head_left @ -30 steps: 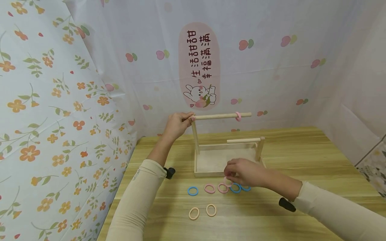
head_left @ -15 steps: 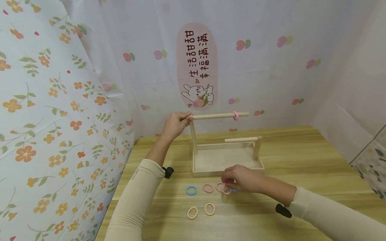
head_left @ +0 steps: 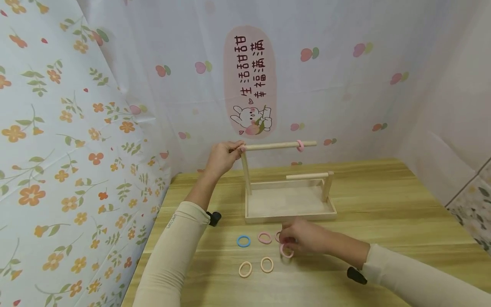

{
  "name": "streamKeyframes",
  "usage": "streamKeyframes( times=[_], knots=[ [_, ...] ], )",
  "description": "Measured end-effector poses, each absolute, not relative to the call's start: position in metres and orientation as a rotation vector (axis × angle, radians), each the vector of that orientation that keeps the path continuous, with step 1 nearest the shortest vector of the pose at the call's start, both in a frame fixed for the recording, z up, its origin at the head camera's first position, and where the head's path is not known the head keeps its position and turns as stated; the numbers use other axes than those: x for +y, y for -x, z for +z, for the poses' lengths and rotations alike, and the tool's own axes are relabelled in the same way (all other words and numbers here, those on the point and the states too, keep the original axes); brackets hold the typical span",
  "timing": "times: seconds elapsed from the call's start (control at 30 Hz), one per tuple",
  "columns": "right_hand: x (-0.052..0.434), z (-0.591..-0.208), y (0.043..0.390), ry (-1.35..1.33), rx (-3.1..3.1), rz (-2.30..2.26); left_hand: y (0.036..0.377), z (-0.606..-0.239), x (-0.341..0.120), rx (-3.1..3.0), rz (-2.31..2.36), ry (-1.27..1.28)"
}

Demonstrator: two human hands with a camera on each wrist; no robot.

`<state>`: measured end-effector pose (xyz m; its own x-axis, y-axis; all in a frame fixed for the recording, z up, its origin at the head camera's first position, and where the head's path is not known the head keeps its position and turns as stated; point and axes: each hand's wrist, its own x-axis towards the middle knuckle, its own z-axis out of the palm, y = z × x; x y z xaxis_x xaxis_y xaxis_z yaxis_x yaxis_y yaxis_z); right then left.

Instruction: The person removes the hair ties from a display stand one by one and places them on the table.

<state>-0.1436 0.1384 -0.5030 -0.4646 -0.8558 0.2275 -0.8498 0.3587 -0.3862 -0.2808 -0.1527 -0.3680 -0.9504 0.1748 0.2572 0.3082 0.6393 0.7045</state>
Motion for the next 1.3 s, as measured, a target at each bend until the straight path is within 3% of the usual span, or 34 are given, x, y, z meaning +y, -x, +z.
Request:
streamKeyframes(
  times=[1.3],
  knots=[
    [0.128,-0.525,0.14,1.692,2.563,-0.506,0.284,-0.368,-0.153,-2.676,-1.255,0.398]
  ],
)
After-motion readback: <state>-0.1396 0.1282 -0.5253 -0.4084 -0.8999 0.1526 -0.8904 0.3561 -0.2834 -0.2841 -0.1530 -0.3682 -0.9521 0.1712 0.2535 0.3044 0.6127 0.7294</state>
